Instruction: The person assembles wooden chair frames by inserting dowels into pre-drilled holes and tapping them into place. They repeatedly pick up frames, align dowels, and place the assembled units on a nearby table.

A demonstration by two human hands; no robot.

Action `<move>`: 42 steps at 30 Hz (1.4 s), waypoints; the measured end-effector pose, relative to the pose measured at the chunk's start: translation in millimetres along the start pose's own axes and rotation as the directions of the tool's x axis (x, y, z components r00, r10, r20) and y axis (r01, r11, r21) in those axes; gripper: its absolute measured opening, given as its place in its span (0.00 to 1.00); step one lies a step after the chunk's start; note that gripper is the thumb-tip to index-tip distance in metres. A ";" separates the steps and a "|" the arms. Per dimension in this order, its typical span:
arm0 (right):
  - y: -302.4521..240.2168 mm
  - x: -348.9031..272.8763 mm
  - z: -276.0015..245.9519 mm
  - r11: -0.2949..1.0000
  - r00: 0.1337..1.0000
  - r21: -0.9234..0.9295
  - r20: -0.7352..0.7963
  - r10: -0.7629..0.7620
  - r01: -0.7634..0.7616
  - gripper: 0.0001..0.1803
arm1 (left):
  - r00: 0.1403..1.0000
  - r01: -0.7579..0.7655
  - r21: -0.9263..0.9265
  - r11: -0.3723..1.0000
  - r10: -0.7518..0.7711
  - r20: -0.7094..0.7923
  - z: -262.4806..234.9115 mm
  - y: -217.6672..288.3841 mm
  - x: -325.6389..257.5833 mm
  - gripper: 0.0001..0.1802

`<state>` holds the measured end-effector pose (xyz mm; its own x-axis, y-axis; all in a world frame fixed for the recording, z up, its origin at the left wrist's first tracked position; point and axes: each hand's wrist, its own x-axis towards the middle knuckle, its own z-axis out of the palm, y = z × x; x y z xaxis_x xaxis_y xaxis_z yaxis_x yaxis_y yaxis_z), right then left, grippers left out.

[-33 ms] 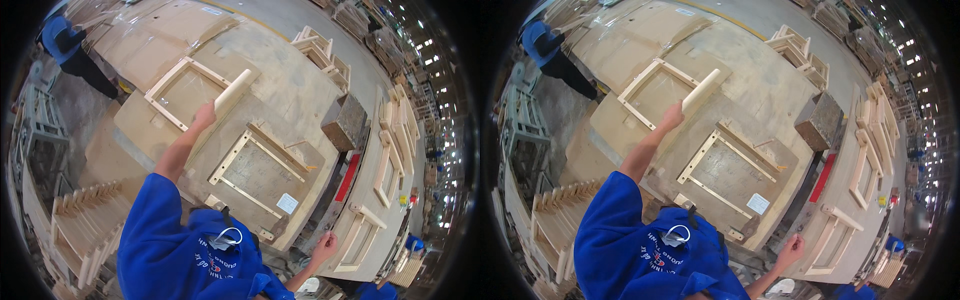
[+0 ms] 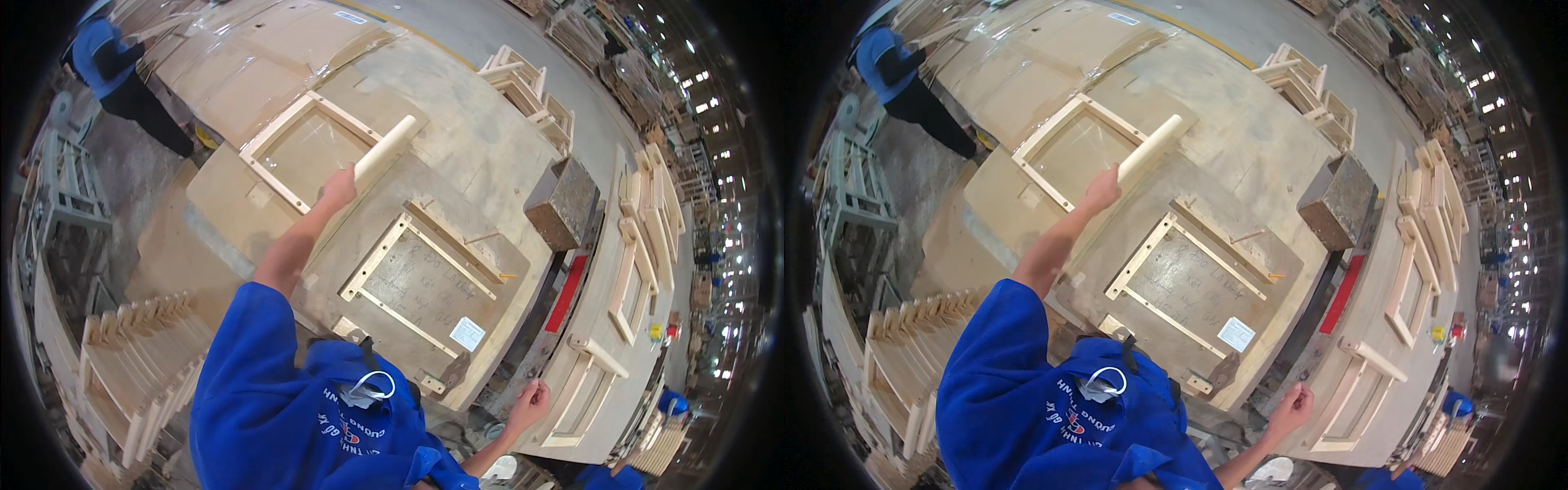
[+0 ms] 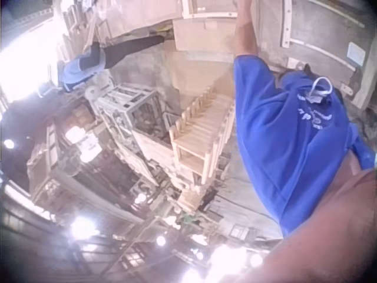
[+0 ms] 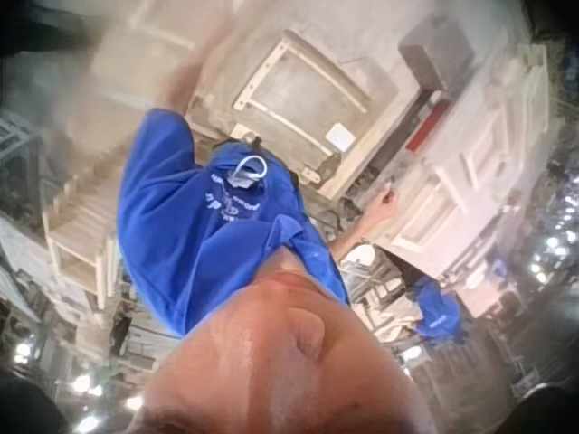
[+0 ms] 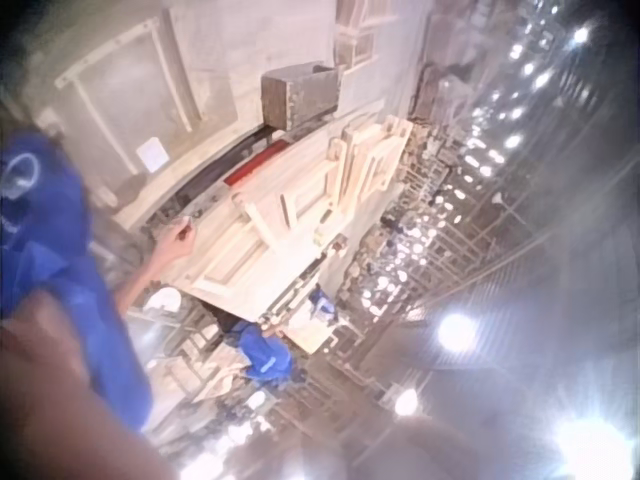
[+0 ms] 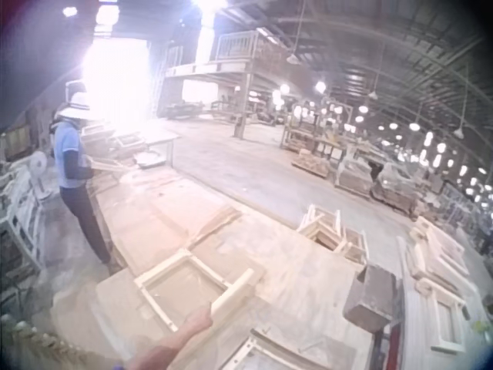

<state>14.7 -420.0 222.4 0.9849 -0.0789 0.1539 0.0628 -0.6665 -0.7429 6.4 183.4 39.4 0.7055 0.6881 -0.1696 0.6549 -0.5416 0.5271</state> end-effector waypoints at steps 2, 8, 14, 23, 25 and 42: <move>-1.8 7.5 -2.8 0.999 0.999 -0.021 -0.007 -0.049 0.049 0.11 | 1.000 -0.009 0.028 1.000 0.010 -0.021 24.5 -6.6 5.5 0.19; -42.0 33.9 -15.1 0.984 0.981 -0.081 -0.095 -0.169 0.162 0.12 | 0.998 0.046 0.032 0.998 -0.044 -0.038 27.0 7.1 14.7 0.19; 10.2 69.0 -54.6 0.898 0.928 -0.351 -0.160 -0.336 0.265 0.17 | 0.880 -0.241 -0.048 0.969 0.197 -0.432 -41.8 49.8 -44.4 0.15; 187.1 104.7 -84.4 0.708 0.999 -0.706 -0.019 -0.031 0.009 0.40 | 0.910 -0.184 -0.257 0.949 0.065 -0.410 -43.6 -33.7 -217.6 0.13; 186.5 107.5 -73.0 0.696 0.997 -0.716 0.022 -0.067 0.063 0.38 | 0.922 -0.175 -0.313 0.934 0.044 -0.384 -19.1 -59.5 -245.3 0.13; 94.0 -7.9 -87.8 0.527 0.981 -0.836 0.194 0.019 0.155 0.27 | 0.836 -0.397 -0.584 0.708 0.542 0.089 63.8 8.8 -359.4 0.14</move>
<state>-1.3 -547.0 208.6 0.9985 0.0539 0.0104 0.0512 -0.9829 0.1769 -224.1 -99.5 51.8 0.9685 0.2390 0.0700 0.0255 -0.3750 0.9267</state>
